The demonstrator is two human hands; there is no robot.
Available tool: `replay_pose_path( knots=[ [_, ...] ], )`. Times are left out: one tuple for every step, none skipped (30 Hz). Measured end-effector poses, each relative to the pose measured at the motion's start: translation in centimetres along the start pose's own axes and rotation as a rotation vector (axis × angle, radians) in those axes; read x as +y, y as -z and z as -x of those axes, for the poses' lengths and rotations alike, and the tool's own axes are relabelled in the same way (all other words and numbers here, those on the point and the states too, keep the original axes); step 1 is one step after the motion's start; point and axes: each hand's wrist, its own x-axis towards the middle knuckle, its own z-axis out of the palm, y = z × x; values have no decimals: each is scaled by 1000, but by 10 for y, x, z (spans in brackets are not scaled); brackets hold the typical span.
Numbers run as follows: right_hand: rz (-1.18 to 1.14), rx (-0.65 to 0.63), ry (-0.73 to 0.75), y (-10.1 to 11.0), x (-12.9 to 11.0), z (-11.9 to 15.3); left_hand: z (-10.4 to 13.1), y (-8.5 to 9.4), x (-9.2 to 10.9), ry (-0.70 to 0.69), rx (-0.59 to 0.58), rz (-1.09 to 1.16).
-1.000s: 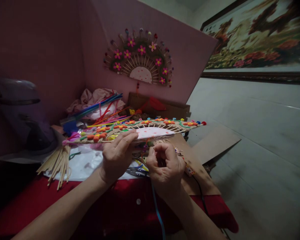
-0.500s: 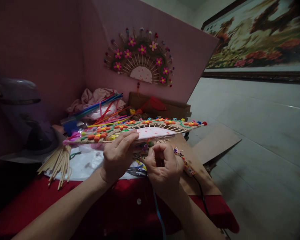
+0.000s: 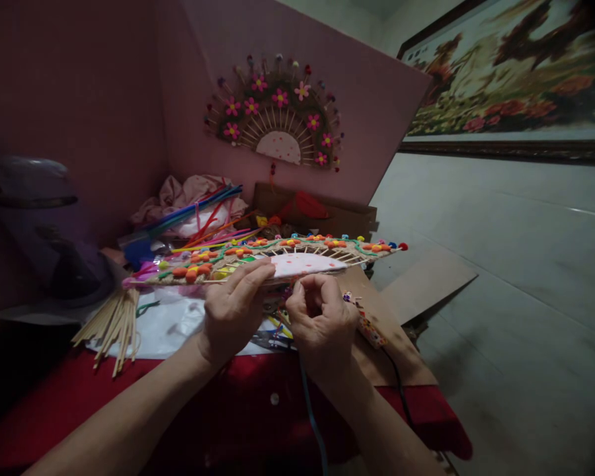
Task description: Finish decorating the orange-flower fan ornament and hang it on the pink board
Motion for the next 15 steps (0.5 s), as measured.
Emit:
replay_pose_path(
  knots=[
    [-3,-2,6,1,0,0,0,0,0,0,4,-1],
    [-8,-8,14,2,-1,0,-1,0,0,2,10,-2],
    [-12,-14,22,4,-2,1,-1,0,0,3,13,-2],
    [-16,-16,31,7,-4,2,-2,0,0,3,14,-2],
    [-22,-18,39,10,-5,3,-2,0,0,3,15,-2],
    [-29,-20,47,13,-7,5,-3,0,1,6,15,-5],
    [-32,-22,54,16,-8,7,-4,0,1,8,18,-6],
    [-29,-24,63,19,-9,10,-5,1,1,12,19,-7],
    [-19,-23,70,23,-10,13,-5,1,2,17,20,-7],
    [-5,-19,77,25,-10,15,-6,1,2,24,21,-5],
    [7,-13,81,28,-9,17,-6,1,2,28,21,-1],
    [12,-7,83,30,-9,18,-6,1,3,30,19,4],
    [7,-2,83,31,-8,19,-6,1,3,31,18,9],
    [-5,4,78,31,-7,18,-5,1,3,30,15,13],
    [-21,6,72,32,-6,17,-5,0,3,28,15,19]
  ],
)
